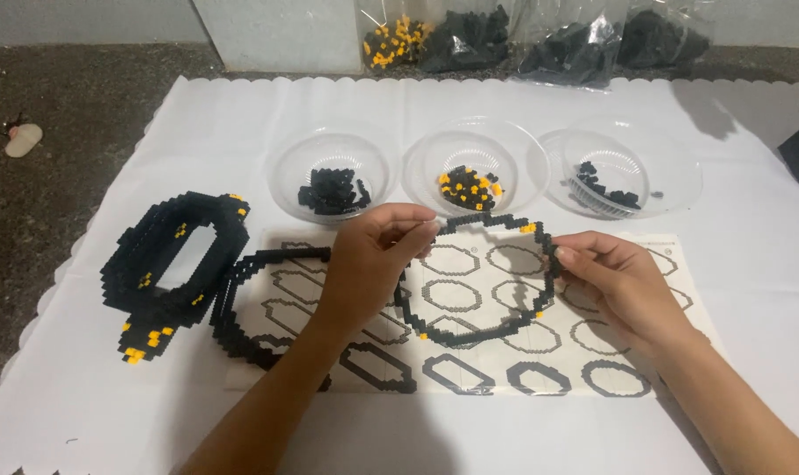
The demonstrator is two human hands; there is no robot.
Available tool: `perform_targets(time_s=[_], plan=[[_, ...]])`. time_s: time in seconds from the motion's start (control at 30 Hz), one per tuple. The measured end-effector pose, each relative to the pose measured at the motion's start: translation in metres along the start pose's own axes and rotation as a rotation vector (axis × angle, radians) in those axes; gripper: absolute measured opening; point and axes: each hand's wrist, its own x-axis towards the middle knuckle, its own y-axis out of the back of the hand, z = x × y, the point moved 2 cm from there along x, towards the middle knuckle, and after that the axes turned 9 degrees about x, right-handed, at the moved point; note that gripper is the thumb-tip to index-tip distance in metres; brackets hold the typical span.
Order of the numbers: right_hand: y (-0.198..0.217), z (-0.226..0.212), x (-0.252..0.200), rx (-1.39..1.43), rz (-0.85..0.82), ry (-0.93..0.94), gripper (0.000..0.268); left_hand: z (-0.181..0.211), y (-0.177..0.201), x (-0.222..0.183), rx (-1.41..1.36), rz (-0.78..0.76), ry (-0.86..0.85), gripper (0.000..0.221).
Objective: Assembling a complex structure using small interlocking plastic blocks and a small hammer tool following a printed guide.
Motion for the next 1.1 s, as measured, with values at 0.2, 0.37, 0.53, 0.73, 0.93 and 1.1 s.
perform_targets(time_s=[0.2,0.37,0.53,0.73,0.93,1.1], plan=[[-0.012,-0.002,-0.009,0.054,0.044,0.016,0.009,-0.005,-0.004,0.0,-0.022,0.069,-0.065,0.022],[-0.01,-0.009,-0.008,-0.008,0.075,0.041,0.013,0.001,-0.002,0.004,-0.148,0.055,0.016,0.031],[0.002,-0.007,0.003,-0.022,0.036,0.121,0.017,0.005,0.002,0.003,-0.277,0.034,0.206,0.029],[0.008,-0.005,0.004,-0.016,0.067,0.078,0.016,0.003,0.002,0.003,-0.316,0.011,0.211,0.03],[0.008,-0.006,0.008,-0.021,0.061,0.155,0.016,-0.002,0.002,0.006,-0.251,0.01,0.211,0.028],[0.002,-0.011,0.005,-0.018,0.064,0.151,0.016,-0.012,0.004,0.012,0.046,0.085,0.057,0.024]])
